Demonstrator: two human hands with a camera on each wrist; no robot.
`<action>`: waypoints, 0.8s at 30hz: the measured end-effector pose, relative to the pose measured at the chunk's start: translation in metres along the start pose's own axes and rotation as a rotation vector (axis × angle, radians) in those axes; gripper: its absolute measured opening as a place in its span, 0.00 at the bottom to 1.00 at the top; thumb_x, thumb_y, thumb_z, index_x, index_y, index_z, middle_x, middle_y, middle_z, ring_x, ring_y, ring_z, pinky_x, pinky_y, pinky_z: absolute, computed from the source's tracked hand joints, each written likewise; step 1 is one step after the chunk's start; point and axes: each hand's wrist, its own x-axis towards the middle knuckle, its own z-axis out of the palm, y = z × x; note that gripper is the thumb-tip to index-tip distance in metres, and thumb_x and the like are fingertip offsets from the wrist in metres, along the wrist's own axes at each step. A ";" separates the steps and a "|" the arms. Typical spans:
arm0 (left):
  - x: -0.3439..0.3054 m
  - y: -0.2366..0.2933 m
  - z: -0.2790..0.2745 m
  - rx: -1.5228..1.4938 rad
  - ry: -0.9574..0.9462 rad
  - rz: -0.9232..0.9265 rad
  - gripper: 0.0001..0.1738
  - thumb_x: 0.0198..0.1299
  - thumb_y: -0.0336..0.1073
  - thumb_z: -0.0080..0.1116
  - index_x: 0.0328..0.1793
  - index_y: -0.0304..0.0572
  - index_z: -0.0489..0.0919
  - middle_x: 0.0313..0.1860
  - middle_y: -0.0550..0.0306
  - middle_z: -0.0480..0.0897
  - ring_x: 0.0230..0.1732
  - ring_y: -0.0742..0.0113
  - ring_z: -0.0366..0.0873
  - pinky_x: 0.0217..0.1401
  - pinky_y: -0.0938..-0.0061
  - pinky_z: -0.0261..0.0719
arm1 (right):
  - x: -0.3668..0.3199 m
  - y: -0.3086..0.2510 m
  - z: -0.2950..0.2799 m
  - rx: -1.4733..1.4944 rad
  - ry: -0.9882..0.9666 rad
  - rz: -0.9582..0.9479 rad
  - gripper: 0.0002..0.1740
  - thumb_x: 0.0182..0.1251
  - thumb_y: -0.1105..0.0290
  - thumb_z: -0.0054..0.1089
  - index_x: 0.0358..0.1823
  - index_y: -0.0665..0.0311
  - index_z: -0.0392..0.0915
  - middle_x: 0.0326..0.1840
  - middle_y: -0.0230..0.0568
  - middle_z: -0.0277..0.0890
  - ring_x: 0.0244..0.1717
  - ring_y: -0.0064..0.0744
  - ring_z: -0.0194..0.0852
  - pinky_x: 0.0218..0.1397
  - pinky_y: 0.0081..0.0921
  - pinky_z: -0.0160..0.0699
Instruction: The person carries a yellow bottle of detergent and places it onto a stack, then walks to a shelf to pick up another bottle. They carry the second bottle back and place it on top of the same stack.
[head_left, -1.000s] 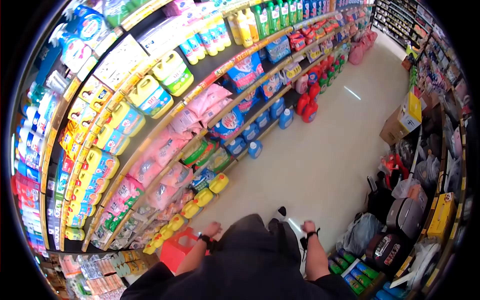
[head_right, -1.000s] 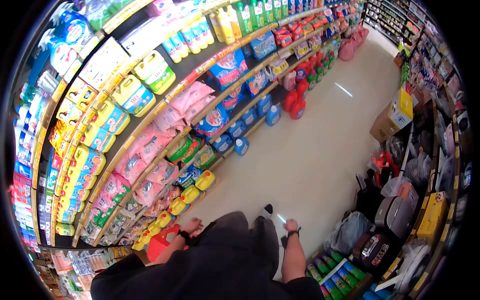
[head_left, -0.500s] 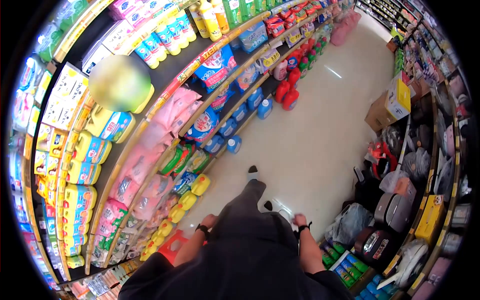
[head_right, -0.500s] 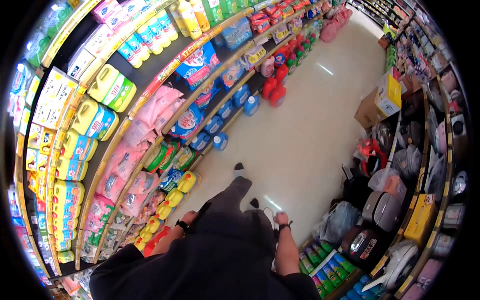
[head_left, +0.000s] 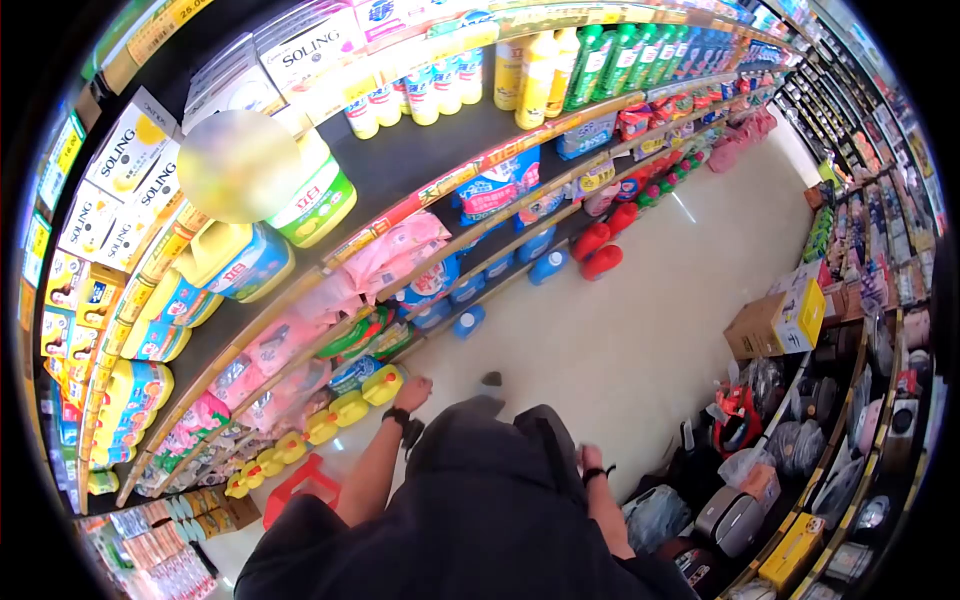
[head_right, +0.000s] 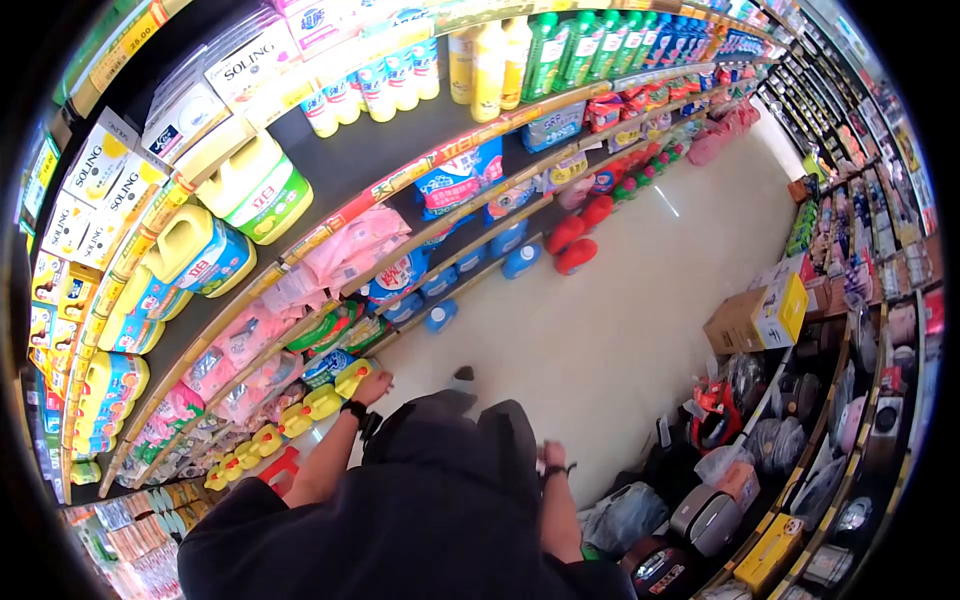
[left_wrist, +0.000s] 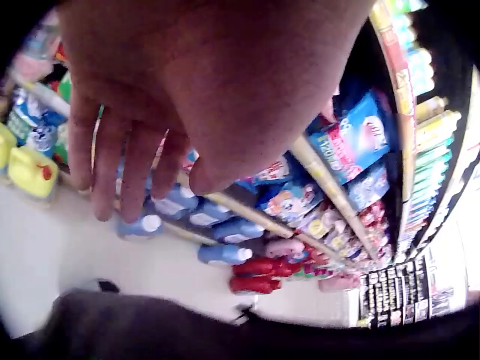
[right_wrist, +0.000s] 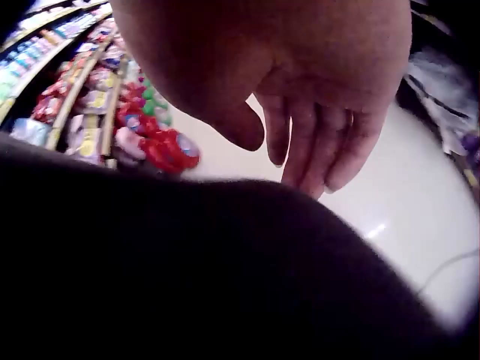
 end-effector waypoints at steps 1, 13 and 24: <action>0.007 0.020 -0.011 -0.032 0.038 0.021 0.23 0.68 0.50 0.50 0.50 0.35 0.81 0.38 0.48 0.88 0.41 0.56 0.86 0.48 0.64 0.81 | -0.002 -0.046 0.004 0.086 0.028 -0.078 0.16 0.68 0.61 0.56 0.41 0.70 0.81 0.31 0.47 0.83 0.35 0.40 0.85 0.34 0.38 0.82; -0.019 0.337 -0.153 -0.337 0.497 0.529 0.14 0.73 0.40 0.56 0.53 0.35 0.79 0.41 0.48 0.87 0.44 0.59 0.87 0.48 0.69 0.80 | -0.085 -0.569 0.121 0.050 -0.301 -1.082 0.16 0.78 0.68 0.53 0.59 0.70 0.76 0.43 0.39 0.83 0.45 0.25 0.80 0.51 0.23 0.78; 0.078 0.457 -0.264 -0.221 0.802 0.621 0.20 0.69 0.36 0.63 0.63 0.35 0.75 0.55 0.46 0.84 0.49 0.58 0.86 0.51 0.67 0.83 | -0.173 -0.827 0.186 0.071 -0.406 -1.563 0.19 0.74 0.72 0.56 0.64 0.68 0.70 0.57 0.48 0.76 0.50 0.35 0.80 0.55 0.29 0.78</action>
